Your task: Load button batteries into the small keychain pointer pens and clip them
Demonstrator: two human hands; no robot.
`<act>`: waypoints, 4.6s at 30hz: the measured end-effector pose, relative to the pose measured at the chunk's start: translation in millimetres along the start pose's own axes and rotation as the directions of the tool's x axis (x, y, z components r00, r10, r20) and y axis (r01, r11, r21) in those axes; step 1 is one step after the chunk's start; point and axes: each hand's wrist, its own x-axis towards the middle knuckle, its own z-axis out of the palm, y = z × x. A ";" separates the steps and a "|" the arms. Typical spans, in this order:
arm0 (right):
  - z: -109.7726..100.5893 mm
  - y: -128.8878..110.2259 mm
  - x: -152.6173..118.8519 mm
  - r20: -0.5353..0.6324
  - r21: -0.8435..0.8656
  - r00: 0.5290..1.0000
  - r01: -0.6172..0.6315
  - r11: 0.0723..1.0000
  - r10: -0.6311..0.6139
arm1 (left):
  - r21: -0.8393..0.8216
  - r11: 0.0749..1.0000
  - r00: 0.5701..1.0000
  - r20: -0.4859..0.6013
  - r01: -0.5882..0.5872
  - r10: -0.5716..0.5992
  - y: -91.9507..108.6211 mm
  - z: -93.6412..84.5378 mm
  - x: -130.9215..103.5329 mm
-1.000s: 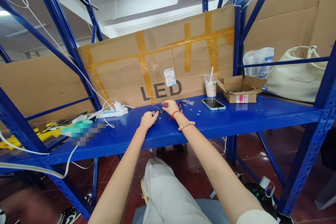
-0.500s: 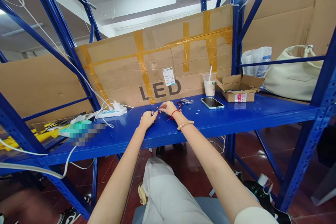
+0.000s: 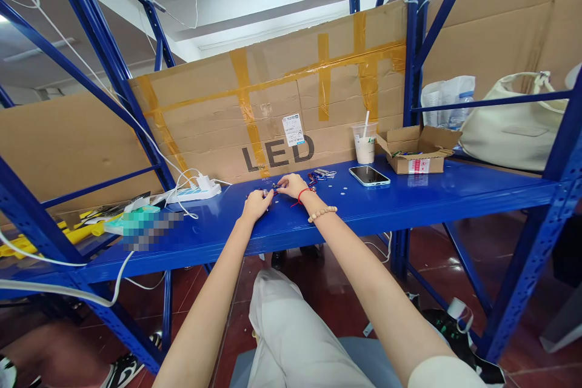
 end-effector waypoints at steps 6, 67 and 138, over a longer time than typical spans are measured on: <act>0.8 1.3 0.1 -0.009 0.013 1.000 0.002 1.000 -0.002 | -0.001 1.000 1.000 0.012 0.013 -0.013 0.5 -0.3 -0.7; 1.7 -7.1 -0.7 0.242 0.533 0.967 -0.200 0.822 0.078 | -0.094 0.986 0.990 -0.033 -0.136 0.134 -10.6 8.7 3.4; 1.1 -6.3 -0.7 0.208 0.058 0.977 0.032 0.998 -0.044 | -0.212 0.977 0.994 -0.107 -0.026 0.004 -11.3 8.4 6.4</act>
